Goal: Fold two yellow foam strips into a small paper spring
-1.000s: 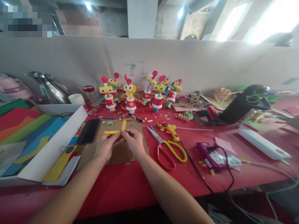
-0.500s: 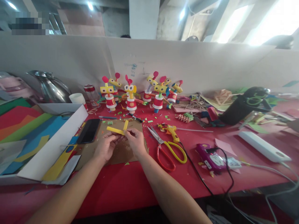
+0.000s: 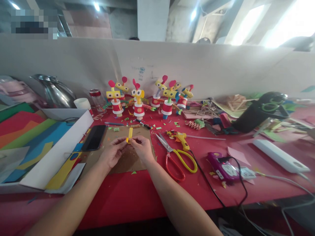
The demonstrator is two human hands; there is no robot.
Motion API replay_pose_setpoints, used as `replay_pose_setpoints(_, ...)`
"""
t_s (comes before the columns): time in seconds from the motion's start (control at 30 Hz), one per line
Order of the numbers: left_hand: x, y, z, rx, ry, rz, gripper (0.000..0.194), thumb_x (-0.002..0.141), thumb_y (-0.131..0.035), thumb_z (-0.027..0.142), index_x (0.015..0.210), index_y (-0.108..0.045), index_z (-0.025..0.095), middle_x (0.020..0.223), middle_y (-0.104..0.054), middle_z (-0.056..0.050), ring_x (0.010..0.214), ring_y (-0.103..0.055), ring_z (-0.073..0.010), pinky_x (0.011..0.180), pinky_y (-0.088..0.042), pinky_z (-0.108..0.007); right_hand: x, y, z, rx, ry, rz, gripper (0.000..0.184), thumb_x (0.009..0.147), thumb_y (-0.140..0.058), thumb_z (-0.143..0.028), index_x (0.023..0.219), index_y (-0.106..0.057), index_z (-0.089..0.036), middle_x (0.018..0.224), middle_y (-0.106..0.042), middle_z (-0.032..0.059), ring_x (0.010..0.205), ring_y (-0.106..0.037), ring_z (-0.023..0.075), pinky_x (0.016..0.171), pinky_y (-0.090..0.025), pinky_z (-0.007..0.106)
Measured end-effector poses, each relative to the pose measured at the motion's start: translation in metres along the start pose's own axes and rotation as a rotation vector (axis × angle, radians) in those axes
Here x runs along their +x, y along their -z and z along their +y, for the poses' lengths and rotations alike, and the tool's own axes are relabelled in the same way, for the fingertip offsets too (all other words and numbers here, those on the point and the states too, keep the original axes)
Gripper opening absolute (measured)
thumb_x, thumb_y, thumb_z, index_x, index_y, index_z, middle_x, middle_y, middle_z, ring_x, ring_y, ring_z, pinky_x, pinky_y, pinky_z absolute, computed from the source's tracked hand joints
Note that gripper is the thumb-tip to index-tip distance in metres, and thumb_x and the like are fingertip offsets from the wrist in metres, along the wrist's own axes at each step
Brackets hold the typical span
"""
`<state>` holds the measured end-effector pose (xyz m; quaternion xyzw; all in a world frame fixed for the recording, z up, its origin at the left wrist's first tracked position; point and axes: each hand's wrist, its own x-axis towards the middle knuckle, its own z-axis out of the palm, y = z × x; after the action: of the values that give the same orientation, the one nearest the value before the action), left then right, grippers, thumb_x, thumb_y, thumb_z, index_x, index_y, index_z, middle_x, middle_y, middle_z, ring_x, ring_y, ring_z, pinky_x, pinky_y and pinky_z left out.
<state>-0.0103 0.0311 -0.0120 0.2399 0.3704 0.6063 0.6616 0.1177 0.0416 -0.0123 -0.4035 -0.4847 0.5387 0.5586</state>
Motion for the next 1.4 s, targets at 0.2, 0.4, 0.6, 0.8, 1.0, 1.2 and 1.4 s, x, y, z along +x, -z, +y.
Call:
replay_pose_setpoints(0.2,0.0,0.001,0.005,0.056,0.029,-0.063,0.023,0.06,-0.079,0.01,0.08,-0.069,0.012,0.079,-0.072,-0.004,0.073,-0.068,-0.0115,0.071,-0.054,-0.019,0.002,0.003,0.001,0.14,-0.081,-0.022,0.013,0.059,-0.073,-0.025,0.069,-0.07,-0.017,0.062,-0.062,-0.002,0.055,-0.047,0.0088,0.055,-0.035,0.023)
replay_pose_setpoints(0.4,0.002,0.004,0.004,0.081,0.02,-0.081,0.025,0.06,-0.08,0.012,0.083,-0.07,0.012,0.082,-0.072,-0.004,0.074,-0.067,-0.0108,0.072,-0.054,-0.019,0.003,0.006,0.0,0.199,-0.141,-0.073,0.02,0.061,-0.076,-0.034,0.069,-0.071,-0.016,0.063,-0.061,-0.0009,0.054,-0.046,0.0083,0.055,-0.035,0.024)
replay_pose_setpoints(0.6,0.005,0.003,0.003,0.043,-0.024,-0.021,0.026,0.058,-0.08,0.014,0.082,-0.071,0.011,0.077,-0.072,-0.005,0.069,-0.066,-0.011,0.069,-0.052,-0.02,0.002,0.004,0.002,0.203,-0.114,-0.072,0.022,0.063,-0.073,-0.029,0.083,-0.073,-0.019,0.077,-0.067,0.0016,0.066,-0.055,0.0119,0.065,-0.043,0.025)
replay_pose_setpoints(0.8,0.004,-0.002,0.003,-0.019,-0.112,0.064,0.024,0.054,-0.081,0.013,0.076,-0.071,0.012,0.072,-0.071,-0.003,0.065,-0.064,-0.0099,0.069,-0.05,-0.021,-0.002,-0.002,0.004,0.174,-0.053,-0.137,0.036,0.061,-0.075,-0.022,0.096,-0.068,-0.021,0.08,-0.069,0.0016,0.074,-0.061,0.0157,0.071,-0.047,0.028)
replay_pose_setpoints(1.0,-0.001,-0.008,0.0,0.013,-0.168,0.047,0.028,0.053,-0.082,0.018,0.079,-0.071,0.014,0.077,-0.072,-0.003,0.072,-0.065,-0.0113,0.075,-0.048,-0.024,-0.003,-0.005,0.004,0.11,0.009,-0.004,0.03,0.064,-0.075,-0.032,0.09,-0.069,-0.018,0.083,-0.07,0.0036,0.078,-0.063,0.0177,0.077,-0.048,0.031)
replay_pose_setpoints(1.2,-0.007,-0.013,-0.002,0.058,-0.268,-0.015,0.032,0.059,-0.079,0.022,0.089,-0.07,0.018,0.085,-0.072,-0.002,0.082,-0.065,-0.0146,0.085,-0.046,-0.029,-0.003,-0.005,0.007,0.122,0.077,-0.011,0.029,0.067,-0.072,-0.035,0.091,-0.07,-0.02,0.09,-0.07,0.0047,0.088,-0.063,0.0205,0.082,-0.048,0.033)
replay_pose_setpoints(1.4,-0.007,-0.011,-0.002,0.18,-0.229,-0.031,0.038,0.061,-0.079,0.024,0.097,-0.07,0.019,0.089,-0.071,-0.003,0.088,-0.064,-0.0167,0.088,-0.044,-0.029,-0.003,-0.002,0.005,0.001,0.119,-0.029,0.016,0.074,-0.065,-0.034,0.08,-0.069,-0.02,0.087,-0.067,0.0036,0.087,-0.06,0.0199,0.081,-0.046,0.03)
